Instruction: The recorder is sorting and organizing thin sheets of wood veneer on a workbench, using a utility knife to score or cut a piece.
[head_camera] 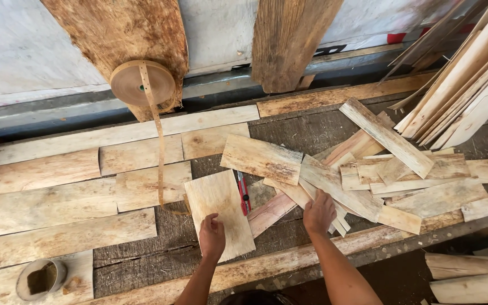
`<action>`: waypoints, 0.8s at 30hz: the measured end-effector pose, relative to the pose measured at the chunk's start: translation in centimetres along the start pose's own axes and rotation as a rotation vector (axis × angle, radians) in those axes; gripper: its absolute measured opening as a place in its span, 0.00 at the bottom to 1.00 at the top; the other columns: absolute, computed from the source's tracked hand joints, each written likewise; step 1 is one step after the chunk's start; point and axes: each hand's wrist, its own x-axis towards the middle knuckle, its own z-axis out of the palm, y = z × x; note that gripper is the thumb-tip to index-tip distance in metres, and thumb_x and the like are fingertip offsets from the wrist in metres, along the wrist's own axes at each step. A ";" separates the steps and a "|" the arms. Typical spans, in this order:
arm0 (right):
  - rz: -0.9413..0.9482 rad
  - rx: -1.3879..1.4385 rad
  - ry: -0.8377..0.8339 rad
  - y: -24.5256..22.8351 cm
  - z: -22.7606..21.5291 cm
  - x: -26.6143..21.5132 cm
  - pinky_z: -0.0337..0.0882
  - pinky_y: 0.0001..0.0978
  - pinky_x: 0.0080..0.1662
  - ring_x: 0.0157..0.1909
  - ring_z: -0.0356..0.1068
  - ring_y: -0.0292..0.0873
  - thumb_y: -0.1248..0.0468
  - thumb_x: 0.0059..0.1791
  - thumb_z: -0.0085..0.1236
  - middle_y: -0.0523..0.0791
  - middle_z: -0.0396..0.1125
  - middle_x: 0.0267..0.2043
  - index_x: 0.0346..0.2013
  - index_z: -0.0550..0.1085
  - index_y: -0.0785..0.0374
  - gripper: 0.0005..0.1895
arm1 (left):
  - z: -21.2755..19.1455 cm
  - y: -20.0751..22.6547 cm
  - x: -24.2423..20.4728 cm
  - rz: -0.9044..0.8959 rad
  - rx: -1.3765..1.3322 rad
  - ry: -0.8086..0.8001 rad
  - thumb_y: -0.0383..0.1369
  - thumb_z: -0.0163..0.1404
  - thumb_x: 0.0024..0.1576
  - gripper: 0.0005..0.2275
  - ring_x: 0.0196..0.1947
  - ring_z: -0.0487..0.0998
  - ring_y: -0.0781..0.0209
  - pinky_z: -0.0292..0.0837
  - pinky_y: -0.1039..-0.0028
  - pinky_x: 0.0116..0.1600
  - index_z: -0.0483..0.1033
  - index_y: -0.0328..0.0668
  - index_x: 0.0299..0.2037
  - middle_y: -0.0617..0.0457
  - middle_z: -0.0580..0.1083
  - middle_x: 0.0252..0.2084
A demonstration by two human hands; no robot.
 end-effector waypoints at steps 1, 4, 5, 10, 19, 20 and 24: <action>-0.001 0.000 0.001 0.0 -0.1 0.0 0.58 0.58 0.63 0.67 0.58 0.55 0.61 0.51 0.59 0.51 0.58 0.65 0.64 0.63 0.58 0.28 | -0.2 0.3 -0.2 0.001 -0.001 0.001 0.30 0.51 0.60 0.13 0.33 0.75 0.59 0.75 0.67 0.41 0.75 0.36 0.53 0.50 0.73 0.37; 0.041 0.003 -0.031 0.1 -0.5 0.0 0.60 0.58 0.58 0.65 0.58 0.57 0.60 0.48 0.59 0.53 0.56 0.67 0.67 0.61 0.57 0.33 | -0.4 1.0 -0.5 -0.026 -0.009 -0.016 0.30 0.51 0.60 0.13 0.33 0.77 0.61 0.76 0.68 0.41 0.75 0.38 0.54 0.51 0.74 0.38; 0.029 -0.001 -0.054 0.1 -0.5 0.0 0.61 0.58 0.59 0.64 0.59 0.57 0.57 0.50 0.58 0.53 0.57 0.66 0.68 0.61 0.58 0.33 | -0.4 1.1 -0.5 -0.043 0.002 -0.036 0.30 0.50 0.61 0.13 0.33 0.77 0.61 0.77 0.68 0.40 0.74 0.38 0.55 0.51 0.74 0.38; 0.032 -0.064 -0.139 -0.6 -0.4 -0.5 0.63 0.56 0.64 0.67 0.61 0.56 0.49 0.53 0.57 0.51 0.60 0.65 0.64 0.64 0.55 0.28 | -0.1 1.0 -0.6 -0.030 -0.005 -0.052 0.30 0.51 0.61 0.13 0.34 0.78 0.62 0.78 0.69 0.40 0.74 0.38 0.55 0.51 0.74 0.38; -0.020 -0.022 0.016 0.3 0.9 -0.2 0.58 0.64 0.57 0.67 0.53 0.64 0.47 0.45 0.62 0.59 0.52 0.69 0.67 0.60 0.59 0.41 | -0.6 0.3 -0.5 -0.025 0.005 -0.067 0.30 0.51 0.60 0.13 0.37 0.79 0.59 0.78 0.67 0.42 0.75 0.37 0.54 0.50 0.76 0.38; 0.032 -0.043 -0.050 -0.1 0.3 -0.2 0.59 0.63 0.59 0.66 0.56 0.63 0.46 0.46 0.61 0.57 0.55 0.67 0.69 0.58 0.58 0.42 | -0.7 0.4 -0.5 -0.032 0.006 -0.065 0.31 0.51 0.60 0.13 0.37 0.79 0.59 0.78 0.67 0.42 0.76 0.38 0.53 0.50 0.76 0.38; 0.164 -0.095 -0.310 -3.1 -3.3 -0.2 0.64 0.58 0.61 0.63 0.64 0.58 0.39 0.47 0.59 0.55 0.63 0.60 0.67 0.60 0.56 0.41 | -0.6 -0.1 -0.5 -0.041 -0.006 -0.063 0.31 0.52 0.60 0.12 0.37 0.79 0.58 0.78 0.66 0.42 0.76 0.38 0.53 0.50 0.76 0.38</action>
